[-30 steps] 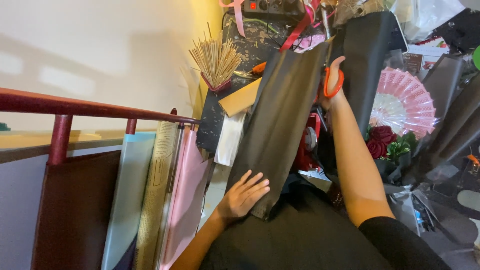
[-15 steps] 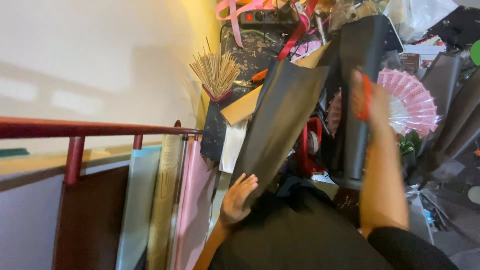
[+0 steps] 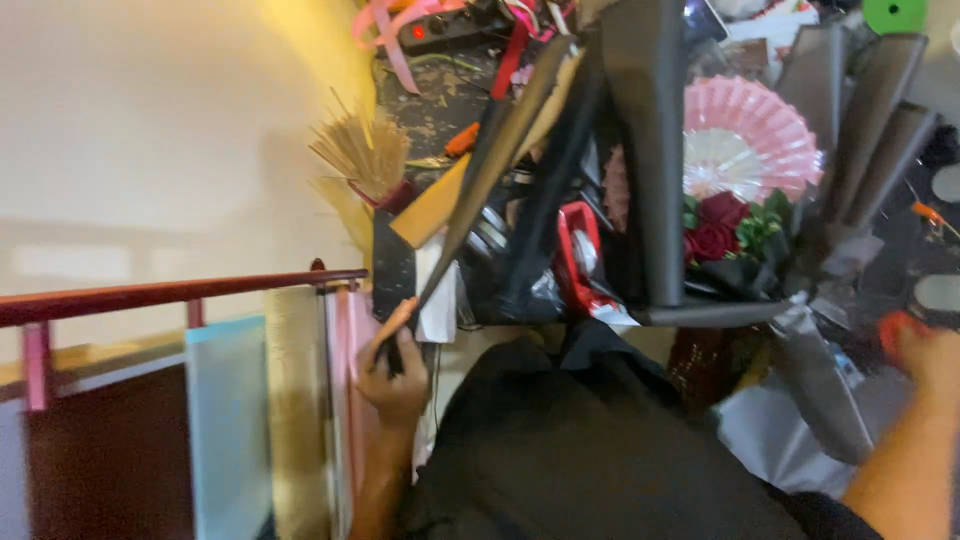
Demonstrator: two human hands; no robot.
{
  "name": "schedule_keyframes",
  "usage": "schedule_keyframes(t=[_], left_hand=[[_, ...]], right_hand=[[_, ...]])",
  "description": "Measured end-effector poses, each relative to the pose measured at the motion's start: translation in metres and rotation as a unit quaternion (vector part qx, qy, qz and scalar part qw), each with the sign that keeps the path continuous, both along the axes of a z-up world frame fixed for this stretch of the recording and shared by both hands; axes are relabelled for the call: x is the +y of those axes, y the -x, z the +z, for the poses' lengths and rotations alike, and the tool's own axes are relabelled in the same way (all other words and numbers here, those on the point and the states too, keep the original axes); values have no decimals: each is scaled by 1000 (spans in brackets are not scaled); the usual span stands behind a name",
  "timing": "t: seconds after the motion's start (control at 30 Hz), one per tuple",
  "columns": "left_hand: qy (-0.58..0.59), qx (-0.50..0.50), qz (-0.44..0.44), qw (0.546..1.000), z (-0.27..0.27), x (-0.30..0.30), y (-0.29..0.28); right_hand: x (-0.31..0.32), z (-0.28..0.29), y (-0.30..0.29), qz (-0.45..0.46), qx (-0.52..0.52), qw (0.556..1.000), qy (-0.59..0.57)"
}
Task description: The person unrolls a large sheet of black wrapping paper and uses red-handled scissors to cut it into a rectangular piece. They then fold the cut paper and briefly handle a piece of black mesh material.
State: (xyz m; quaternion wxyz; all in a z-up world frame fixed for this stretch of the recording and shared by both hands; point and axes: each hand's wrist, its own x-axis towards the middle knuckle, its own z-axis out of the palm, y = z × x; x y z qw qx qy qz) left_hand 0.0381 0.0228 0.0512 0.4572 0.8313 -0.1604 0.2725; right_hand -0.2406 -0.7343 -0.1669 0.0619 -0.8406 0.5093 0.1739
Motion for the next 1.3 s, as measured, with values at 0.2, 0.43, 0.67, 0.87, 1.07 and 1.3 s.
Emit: schedule_keyframes(t=[0.2, 0.43, 0.67, 0.87, 1.07, 1.3], left_hand=[[-163, -7, 194, 967, -18, -30, 22], [-26, 65, 196, 978, 22, -115, 64], [-101, -1, -13, 995, 6, -181, 121], [-145, -142, -223, 954, -28, -225, 156], [-106, -76, -367, 921, -50, -239, 181], [46, 172, -192, 965, -60, -171, 116]], right_hand=[[42, -44, -44, 0, -5, 1000, 19], [-20, -89, -68, 29, -16, 999, 17], [-34, -70, -71, -40, -186, 981, -46], [196, 147, -98, -62, -492, 712, -498], [301, 132, -191, 130, -455, 820, -321], [294, 155, -238, 175, -505, 712, -456]])
